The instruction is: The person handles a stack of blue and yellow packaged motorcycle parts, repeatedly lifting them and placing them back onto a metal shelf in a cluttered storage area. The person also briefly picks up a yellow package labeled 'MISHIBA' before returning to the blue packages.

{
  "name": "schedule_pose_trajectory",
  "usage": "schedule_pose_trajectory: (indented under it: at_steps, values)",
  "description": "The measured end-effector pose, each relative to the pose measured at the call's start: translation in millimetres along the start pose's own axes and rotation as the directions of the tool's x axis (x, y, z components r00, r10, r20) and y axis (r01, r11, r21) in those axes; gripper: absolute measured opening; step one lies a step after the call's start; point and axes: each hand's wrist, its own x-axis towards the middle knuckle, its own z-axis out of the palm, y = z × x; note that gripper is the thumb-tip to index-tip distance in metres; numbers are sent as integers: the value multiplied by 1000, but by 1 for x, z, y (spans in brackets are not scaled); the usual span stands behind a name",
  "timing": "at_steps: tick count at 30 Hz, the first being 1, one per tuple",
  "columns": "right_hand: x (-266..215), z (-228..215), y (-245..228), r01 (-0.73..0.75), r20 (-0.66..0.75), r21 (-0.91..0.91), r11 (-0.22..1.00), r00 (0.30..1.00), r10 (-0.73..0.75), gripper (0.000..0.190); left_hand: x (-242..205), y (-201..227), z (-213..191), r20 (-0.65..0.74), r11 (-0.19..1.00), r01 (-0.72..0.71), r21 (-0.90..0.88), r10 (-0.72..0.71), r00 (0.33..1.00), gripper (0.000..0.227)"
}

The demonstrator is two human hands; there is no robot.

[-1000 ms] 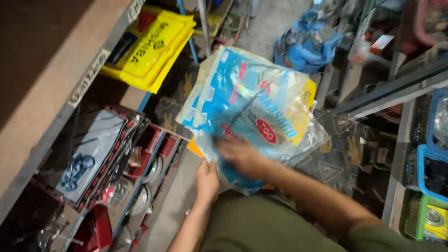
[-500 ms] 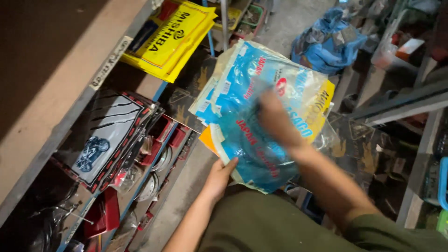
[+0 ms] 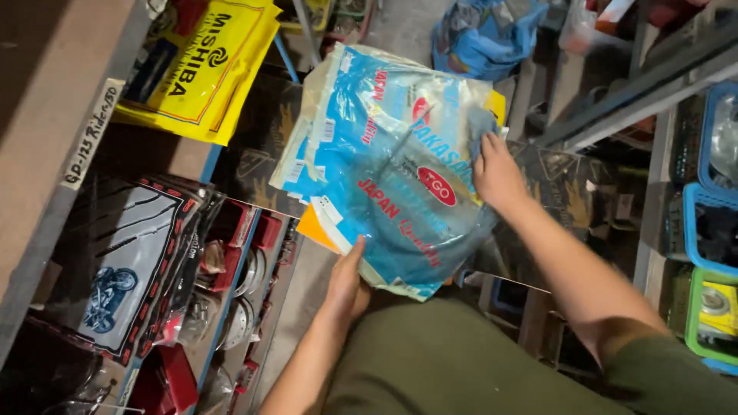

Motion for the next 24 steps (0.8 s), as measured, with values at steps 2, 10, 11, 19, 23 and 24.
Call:
schedule_pose_trajectory:
  at_steps: [2,10,11,19,23,24]
  values:
    - [-14,-3,-40,-413,245,898,151,755,608,22,-1,0,11,68,997,49,-65,-45,997,37]
    - [-69,-5,-149,459,-181,344,819,888,-422,44,60,-40,-20,106,993,-10,-116,22,994,28]
    - [-69,-13,-137,466,-121,381,798,881,-457,44,66,-44,-24,74,993,-38,-110,47,996,26]
    - [-55,0,2,220,-110,84,972,971,-211,57,-32,15,37,-128,990,-104,94,116,985,42]
    - [-35,11,16,122,-135,54,991,984,-114,53,-46,24,23,-167,987,-161,-27,155,974,32]
    - [-24,10,13,138,-136,61,989,982,-129,53,-45,23,16,-175,984,-175,-35,166,971,32]
